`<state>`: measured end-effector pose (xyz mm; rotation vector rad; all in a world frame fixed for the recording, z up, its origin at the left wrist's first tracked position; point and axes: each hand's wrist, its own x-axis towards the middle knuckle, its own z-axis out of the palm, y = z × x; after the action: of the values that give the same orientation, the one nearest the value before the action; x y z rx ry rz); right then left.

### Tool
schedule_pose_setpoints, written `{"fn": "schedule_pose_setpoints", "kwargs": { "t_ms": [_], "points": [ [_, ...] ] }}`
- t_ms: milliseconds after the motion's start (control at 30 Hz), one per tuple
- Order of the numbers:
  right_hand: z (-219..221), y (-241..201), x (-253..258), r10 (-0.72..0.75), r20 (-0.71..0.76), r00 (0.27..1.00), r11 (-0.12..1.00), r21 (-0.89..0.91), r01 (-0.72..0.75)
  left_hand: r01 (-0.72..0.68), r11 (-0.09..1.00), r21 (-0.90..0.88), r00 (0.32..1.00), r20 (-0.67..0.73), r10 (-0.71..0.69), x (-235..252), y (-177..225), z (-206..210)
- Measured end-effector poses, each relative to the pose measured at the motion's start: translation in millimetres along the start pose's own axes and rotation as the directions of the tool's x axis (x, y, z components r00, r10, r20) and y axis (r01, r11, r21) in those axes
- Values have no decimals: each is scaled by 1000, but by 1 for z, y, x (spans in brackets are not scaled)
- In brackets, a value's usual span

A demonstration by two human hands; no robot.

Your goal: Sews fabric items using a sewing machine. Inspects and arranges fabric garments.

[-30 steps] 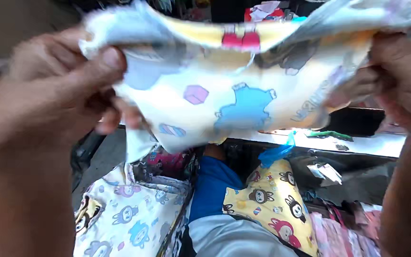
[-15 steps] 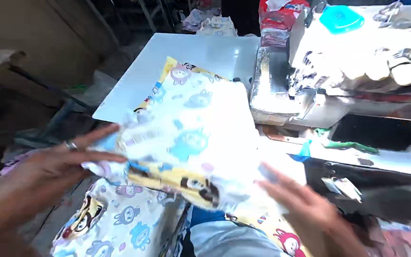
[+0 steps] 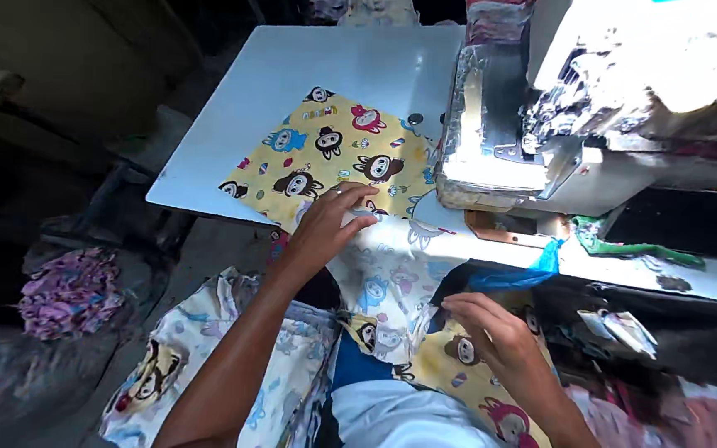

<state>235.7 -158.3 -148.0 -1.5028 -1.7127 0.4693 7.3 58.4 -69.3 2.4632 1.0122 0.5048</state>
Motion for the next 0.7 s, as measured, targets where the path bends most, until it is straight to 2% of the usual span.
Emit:
{"fn": "schedule_pose_setpoints", "kwargs": {
  "t_ms": [100, 167, 233, 333, 500, 600, 700],
  "points": [
    [-8, 7, 14, -16, -151, 988, 992, -124, -3, 5, 999, -36, 1000, 15, -5, 12, -20, 20],
    [-11, 9, 34, -80, -236, 968, 967, -253, 18, 27, 997, -65, 1000, 6, -27, 17, -27, 25],
    [-12, 8, 57, -131, -212, 968, 937, -345, 51, 35, 996, -80, 999, 20, -34, 20, -28, 24],
    [-2, 12, 85, -114, -146, 983, 919, -390, 48, -17, 996, -91, 999, 37, 20, 21, -32, 25],
    [0, 2, 96, 34, -124, 992, 934, -350, -76, -70, 997, -13, 995, 66, 71, 19, -33, 24],
    [-6, 5, 91, -6, -165, 986, 953, -301, -44, -174, 966, 190, 983, -17, 181, 9, -31, 15],
    [-23, 1, 78, -40, -201, 979, 991, -133, 13, -167, 968, 189, 984, -22, 174, -18, -19, -5]
  ]
}}
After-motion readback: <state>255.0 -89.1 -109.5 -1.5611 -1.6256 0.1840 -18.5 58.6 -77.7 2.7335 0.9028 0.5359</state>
